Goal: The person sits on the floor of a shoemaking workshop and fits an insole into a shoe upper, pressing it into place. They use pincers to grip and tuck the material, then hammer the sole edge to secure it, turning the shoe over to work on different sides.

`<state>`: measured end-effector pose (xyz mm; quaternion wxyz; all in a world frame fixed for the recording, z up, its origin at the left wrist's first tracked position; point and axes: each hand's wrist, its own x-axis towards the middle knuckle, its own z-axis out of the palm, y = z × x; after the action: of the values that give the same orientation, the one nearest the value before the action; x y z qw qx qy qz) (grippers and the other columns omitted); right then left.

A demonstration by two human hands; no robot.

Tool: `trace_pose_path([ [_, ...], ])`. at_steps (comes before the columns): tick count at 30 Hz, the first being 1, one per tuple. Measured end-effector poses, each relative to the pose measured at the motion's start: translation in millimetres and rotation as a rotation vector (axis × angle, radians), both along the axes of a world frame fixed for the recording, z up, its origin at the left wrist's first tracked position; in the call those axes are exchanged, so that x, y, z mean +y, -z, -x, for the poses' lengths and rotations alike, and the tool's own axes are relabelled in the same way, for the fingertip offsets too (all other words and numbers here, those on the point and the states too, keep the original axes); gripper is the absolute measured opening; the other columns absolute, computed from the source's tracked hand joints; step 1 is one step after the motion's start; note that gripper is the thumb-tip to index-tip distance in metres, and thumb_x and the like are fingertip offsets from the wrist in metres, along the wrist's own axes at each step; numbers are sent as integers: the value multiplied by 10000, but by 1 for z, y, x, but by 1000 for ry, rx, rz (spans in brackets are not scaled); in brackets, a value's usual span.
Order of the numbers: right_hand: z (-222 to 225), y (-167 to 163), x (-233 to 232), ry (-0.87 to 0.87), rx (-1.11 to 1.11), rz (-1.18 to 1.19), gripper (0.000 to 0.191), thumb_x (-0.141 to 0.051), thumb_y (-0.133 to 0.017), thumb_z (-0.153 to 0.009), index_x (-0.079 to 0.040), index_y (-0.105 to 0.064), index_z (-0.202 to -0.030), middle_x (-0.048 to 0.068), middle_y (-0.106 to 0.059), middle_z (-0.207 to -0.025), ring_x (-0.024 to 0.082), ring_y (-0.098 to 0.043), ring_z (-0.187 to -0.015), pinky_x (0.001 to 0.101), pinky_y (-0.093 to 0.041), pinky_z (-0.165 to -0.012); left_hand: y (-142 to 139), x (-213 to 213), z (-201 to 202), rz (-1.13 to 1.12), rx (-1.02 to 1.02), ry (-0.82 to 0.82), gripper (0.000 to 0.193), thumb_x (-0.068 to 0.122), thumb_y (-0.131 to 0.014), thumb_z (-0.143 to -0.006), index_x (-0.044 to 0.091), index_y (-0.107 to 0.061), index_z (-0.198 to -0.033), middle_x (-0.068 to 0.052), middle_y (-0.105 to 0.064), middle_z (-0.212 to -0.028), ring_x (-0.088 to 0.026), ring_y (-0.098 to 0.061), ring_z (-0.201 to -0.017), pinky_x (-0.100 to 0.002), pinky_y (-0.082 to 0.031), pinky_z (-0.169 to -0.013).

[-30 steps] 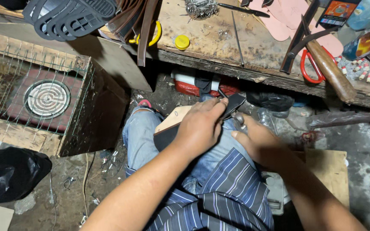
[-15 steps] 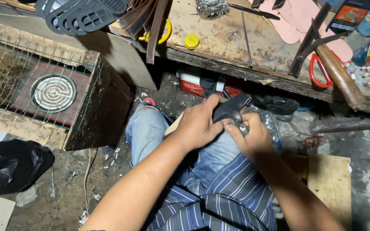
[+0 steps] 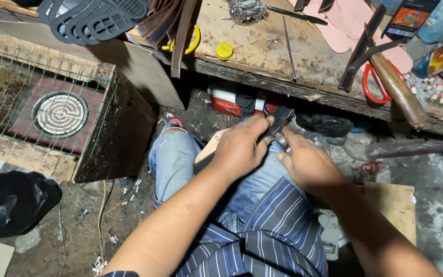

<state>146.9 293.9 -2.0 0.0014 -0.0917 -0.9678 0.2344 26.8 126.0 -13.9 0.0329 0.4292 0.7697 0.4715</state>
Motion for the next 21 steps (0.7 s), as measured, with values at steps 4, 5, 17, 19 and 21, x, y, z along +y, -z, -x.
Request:
trace_pose_path([
  [4,-8,-7,-10,9,-61,-160,516,-259,-692,-879,32,-544,-1279,230,-654,-1137,421,-617,-1088,494,-482,-922,2,0,-15,20,188,-58,484,102,-725,-789,86,-659,-1268,-199,-663,-1264,-392,-649,-1121,-473,-508,-986],
  [5,-10,-7,-11,27,-101,-158,450,-269,-688,-890,6,-569,-1225,214,-662,-1115,406,-631,-1069,490,-496,-904,2,-1,-17,32,225,-68,499,91,-728,-767,88,-664,-1261,-204,-661,-1260,-395,-647,-1130,-486,-497,-1000],
  [17,-5,6,-18,75,-193,-104,372,-282,-638,-890,-48,-568,-1170,237,-702,-905,425,-689,-901,506,-534,-821,-3,-13,14,169,-265,148,492,237,-719,-851,115,-630,-1319,-163,-719,-1074,-343,-688,-956,-443,-529,-861],
  [19,-6,-2,-19,75,-348,-81,440,-313,-643,-859,-32,-543,-1183,259,-704,-894,441,-695,-899,513,-538,-837,-2,-16,16,-18,-181,239,538,225,-701,-860,44,-570,-1350,-209,-673,-1198,-385,-651,-1063,-453,-516,-915],
  [21,3,-7,-16,24,-381,-6,489,-338,-665,-843,21,-521,-1143,288,-705,-920,474,-690,-915,528,-539,-836,2,-13,18,-93,-161,242,513,217,-657,-923,17,-546,-1382,-228,-649,-1289,-400,-631,-1154,-453,-506,-978],
])
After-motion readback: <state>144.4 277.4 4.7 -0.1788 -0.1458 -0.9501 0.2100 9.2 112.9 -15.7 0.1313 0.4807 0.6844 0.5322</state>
